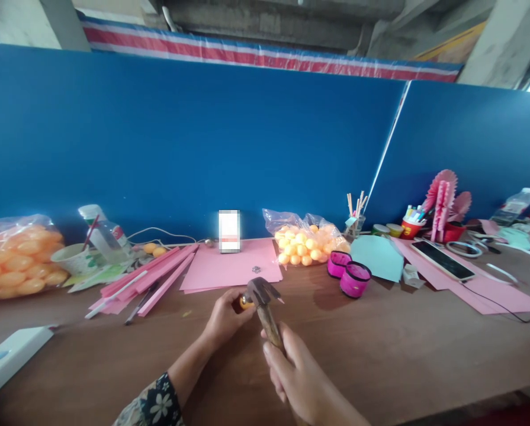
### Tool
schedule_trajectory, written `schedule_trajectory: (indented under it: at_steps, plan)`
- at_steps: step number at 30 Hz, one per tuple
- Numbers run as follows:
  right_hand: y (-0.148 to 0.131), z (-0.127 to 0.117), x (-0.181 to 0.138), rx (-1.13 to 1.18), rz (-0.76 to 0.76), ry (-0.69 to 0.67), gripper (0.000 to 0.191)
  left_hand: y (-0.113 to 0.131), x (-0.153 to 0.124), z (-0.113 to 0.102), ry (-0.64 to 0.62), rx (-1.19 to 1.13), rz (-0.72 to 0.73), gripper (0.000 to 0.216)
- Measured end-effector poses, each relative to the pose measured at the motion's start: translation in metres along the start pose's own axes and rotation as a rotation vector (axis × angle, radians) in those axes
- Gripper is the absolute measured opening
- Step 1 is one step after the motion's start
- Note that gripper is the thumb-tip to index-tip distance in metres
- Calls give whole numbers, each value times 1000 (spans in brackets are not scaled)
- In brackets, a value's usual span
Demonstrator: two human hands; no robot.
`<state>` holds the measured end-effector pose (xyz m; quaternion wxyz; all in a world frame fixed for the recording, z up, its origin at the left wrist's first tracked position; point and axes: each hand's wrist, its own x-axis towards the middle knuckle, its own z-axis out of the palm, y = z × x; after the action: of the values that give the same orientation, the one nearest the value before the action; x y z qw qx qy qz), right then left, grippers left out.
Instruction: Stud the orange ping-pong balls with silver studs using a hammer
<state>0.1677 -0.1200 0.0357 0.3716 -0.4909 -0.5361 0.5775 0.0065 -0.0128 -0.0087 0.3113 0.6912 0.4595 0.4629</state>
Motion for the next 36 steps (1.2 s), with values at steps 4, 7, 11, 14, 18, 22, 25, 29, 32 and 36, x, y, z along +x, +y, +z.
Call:
schedule_trajectory:
  at_steps: [4,7,11,14,18,22,25,29,32,36]
  plan:
    - [1,-1,0,-2,-9,19,32,-1,0,0,-10,-9,-41,25]
    - [2,-3,0,-26,2,12,33,-4,0,1,-55,-47,-53,26]
    - [2,-13,-1,-126,-49,57,33,-6,1,1,-33,-75,-81,30]
    - [0,-33,-1,-369,-80,161,32,-8,3,0,26,-110,-151,34]
    - [2,-71,1,-775,-145,290,32,-14,5,0,68,-118,-180,38]
    - [11,-105,6,-1041,-137,302,27,-16,6,0,49,-108,-166,38]
    - [21,-124,10,-1171,-169,299,25,-11,6,-1,28,-107,-172,37]
    - [37,-144,14,-1313,-228,376,29,-8,6,-2,21,-104,-177,37]
    - [45,-155,17,-1376,-243,403,29,-10,6,-1,19,-109,-170,37]
    - [47,-165,17,-1413,-254,381,30,-12,6,-1,16,-106,-170,37]
